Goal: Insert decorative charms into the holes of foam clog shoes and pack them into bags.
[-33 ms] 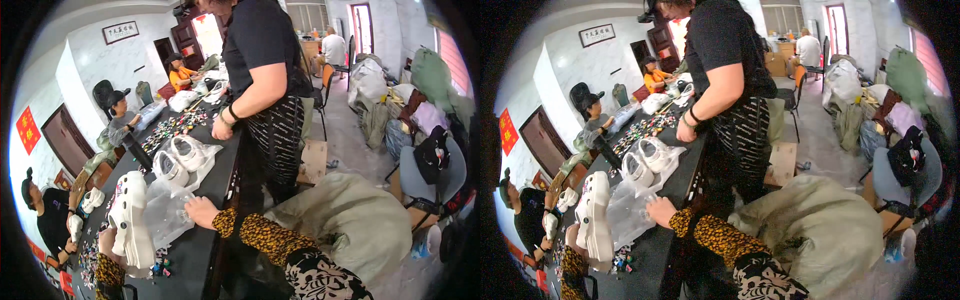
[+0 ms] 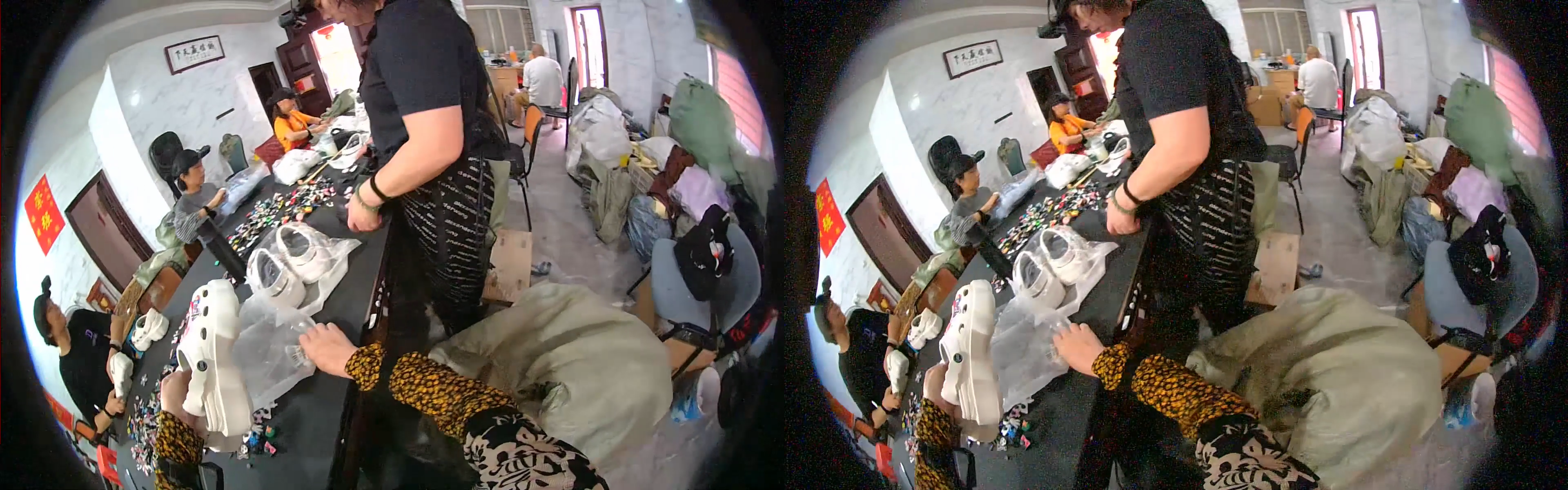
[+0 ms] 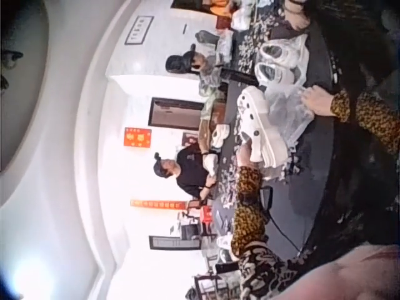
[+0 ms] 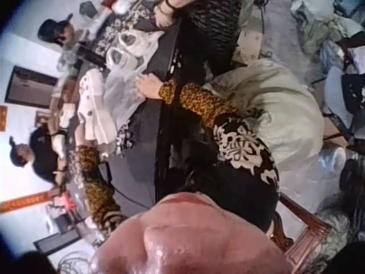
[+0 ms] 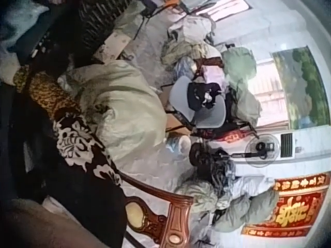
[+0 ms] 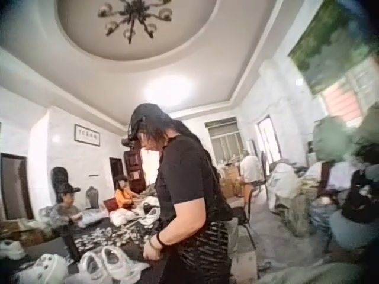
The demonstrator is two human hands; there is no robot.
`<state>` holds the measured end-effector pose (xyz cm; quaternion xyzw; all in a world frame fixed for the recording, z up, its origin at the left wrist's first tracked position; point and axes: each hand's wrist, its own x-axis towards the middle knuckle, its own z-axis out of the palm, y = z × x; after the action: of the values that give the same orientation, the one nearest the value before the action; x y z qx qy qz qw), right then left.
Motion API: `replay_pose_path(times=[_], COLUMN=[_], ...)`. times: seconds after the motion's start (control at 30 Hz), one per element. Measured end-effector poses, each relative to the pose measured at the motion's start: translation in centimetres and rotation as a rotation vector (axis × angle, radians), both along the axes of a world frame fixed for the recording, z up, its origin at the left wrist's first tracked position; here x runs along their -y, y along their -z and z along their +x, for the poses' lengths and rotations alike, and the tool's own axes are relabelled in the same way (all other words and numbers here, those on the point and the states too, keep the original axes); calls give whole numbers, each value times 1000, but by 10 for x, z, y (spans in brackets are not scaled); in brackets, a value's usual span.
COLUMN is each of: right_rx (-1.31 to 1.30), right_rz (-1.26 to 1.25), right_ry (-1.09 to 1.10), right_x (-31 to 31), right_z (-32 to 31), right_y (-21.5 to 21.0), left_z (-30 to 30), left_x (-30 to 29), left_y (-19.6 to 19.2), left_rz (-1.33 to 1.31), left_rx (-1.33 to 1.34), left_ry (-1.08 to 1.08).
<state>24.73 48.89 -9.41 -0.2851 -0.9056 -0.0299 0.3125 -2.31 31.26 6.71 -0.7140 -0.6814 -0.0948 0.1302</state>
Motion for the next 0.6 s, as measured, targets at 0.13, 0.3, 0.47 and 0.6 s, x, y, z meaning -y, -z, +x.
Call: replay_pose_path(times=[0.13,0.3,0.47,0.6], right_rx=[-164,-226,-241,-270], right_rz=[43,-7,-38,-50], right_ry=[-14,-52,-39,4], right_x=[-3,2,1,-3], right_z=[4,6,8,9], right_y=[13,9,11,15], left_z=[23,-10,-24,16], left_x=[-44,-89,-124,-120], left_y=[2,38,70,55], left_rz=[-68,201,121,-61], left_rx=[115,1105,1381,1518], left_ry=[-88,-160,-362,-471])
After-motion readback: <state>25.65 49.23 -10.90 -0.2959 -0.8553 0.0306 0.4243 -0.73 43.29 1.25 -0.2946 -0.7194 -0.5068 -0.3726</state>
